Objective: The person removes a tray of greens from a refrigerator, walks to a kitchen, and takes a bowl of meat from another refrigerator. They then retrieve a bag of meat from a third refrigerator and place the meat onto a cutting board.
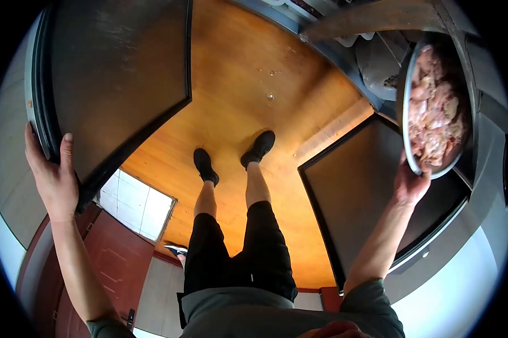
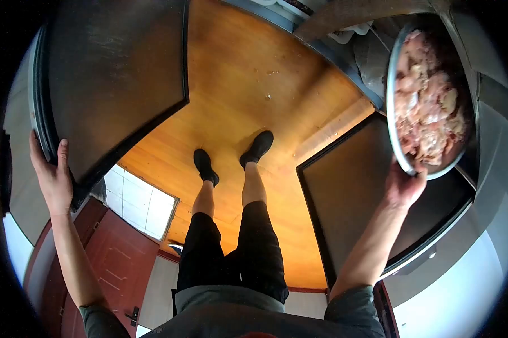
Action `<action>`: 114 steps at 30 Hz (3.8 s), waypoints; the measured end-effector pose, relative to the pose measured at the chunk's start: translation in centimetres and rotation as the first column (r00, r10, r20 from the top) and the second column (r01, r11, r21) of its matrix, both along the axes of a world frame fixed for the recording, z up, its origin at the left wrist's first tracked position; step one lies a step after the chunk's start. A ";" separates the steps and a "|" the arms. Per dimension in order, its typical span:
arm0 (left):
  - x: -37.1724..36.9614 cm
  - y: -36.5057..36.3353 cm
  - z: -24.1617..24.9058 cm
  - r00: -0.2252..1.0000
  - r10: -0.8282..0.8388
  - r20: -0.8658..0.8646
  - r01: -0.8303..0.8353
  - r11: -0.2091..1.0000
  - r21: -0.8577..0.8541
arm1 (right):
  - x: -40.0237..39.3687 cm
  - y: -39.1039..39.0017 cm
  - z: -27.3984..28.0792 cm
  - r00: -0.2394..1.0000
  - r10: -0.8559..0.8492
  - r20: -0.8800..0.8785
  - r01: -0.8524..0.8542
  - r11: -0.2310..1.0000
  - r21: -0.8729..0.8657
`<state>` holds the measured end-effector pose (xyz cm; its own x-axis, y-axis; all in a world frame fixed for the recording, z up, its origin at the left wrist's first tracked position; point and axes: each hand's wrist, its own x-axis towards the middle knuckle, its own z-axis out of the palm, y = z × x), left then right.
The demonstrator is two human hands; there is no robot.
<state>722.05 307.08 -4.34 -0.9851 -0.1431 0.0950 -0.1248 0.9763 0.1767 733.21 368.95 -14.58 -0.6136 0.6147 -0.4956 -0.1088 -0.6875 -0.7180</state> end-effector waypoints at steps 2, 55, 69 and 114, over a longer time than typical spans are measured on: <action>0.2 0.3 0.3 1.000 0.013 0.018 -0.012 0.998 -0.066 | -3.1 1.1 0.4 0.996 0.029 -0.088 -0.028 1.000 0.012; -4.3 20.9 0.3 0.961 0.238 0.140 -0.231 0.416 0.880 | 29.3 0.2 11.0 0.582 0.053 0.812 -0.262 0.957 0.125; 1.2 -2.4 -8.5 0.809 -0.014 0.588 -0.462 0.604 0.649 | 6.8 -11.4 16.8 0.410 0.239 0.880 -0.684 0.719 0.123; -11.8 32.1 29.2 0.003 -0.758 -0.652 0.900 -0.282 0.332 | 28.7 -20.5 28.6 0.146 -0.977 -0.154 0.577 -0.042 0.816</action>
<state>710.22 339.14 24.85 -0.1732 0.7315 0.6595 0.8014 -0.2846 0.5261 761.96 348.45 13.99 0.6632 0.6767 0.3198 0.1645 0.2850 -0.9443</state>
